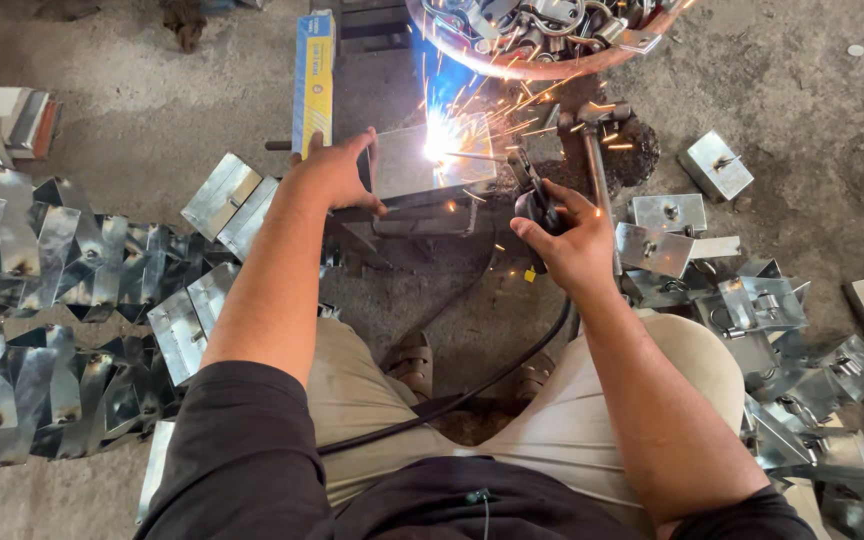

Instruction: The person welds small metal plates with eye bolts using a handheld welding torch. They pick up plates and eye bolts, position them on a workbench, weld the eye bolt to the plate, and then place the finished pieces on the floor.

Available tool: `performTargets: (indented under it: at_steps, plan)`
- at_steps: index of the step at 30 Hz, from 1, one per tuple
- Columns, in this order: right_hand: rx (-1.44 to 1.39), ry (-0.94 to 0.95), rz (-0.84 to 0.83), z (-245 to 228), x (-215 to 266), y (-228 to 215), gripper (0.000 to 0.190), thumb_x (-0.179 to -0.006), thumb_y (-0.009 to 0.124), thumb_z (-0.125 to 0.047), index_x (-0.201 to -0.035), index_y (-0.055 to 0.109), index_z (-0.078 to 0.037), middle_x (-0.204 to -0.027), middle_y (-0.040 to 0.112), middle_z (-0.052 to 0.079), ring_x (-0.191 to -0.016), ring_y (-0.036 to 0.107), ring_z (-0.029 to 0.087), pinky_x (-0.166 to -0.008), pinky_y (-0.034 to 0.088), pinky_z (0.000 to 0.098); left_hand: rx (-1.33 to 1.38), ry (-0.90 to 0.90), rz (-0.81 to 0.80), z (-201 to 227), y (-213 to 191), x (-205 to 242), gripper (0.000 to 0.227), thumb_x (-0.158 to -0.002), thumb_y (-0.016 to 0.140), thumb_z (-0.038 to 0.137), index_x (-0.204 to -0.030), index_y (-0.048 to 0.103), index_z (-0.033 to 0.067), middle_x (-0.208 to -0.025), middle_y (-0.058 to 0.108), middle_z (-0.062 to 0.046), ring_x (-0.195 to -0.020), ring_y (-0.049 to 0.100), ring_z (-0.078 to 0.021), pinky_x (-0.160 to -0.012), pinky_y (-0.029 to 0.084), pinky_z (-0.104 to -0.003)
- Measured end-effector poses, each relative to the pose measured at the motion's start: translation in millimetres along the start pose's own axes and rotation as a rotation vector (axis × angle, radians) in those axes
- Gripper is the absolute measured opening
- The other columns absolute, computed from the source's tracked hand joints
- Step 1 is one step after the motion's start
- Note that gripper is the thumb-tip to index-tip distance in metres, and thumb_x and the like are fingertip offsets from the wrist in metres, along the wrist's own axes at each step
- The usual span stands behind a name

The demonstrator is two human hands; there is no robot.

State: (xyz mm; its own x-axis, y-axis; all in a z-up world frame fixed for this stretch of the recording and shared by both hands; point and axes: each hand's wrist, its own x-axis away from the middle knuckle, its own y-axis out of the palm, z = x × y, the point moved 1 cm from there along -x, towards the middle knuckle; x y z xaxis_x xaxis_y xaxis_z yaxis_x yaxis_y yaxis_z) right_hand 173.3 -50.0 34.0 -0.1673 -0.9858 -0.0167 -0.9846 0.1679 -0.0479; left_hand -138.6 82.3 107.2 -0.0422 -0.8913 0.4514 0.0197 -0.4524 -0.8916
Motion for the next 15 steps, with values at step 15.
performTargets:
  at_steps: [15]
  plan:
    - [-0.003,0.01,-0.016,4.0,-1.1,-0.6,0.068,-0.08,0.088,-0.018,-0.139,0.062,0.001,-0.098,0.076,0.008,-0.083,0.068,0.007,-0.071,0.055,0.0214,-0.007,0.011,0.008,-0.4,-1.6,5.7,0.134,-0.052,0.099,0.048,-0.16,0.02,0.0395,-0.162,0.041,-0.003,-0.156,0.015,-0.042,-0.121,0.02,-0.065]
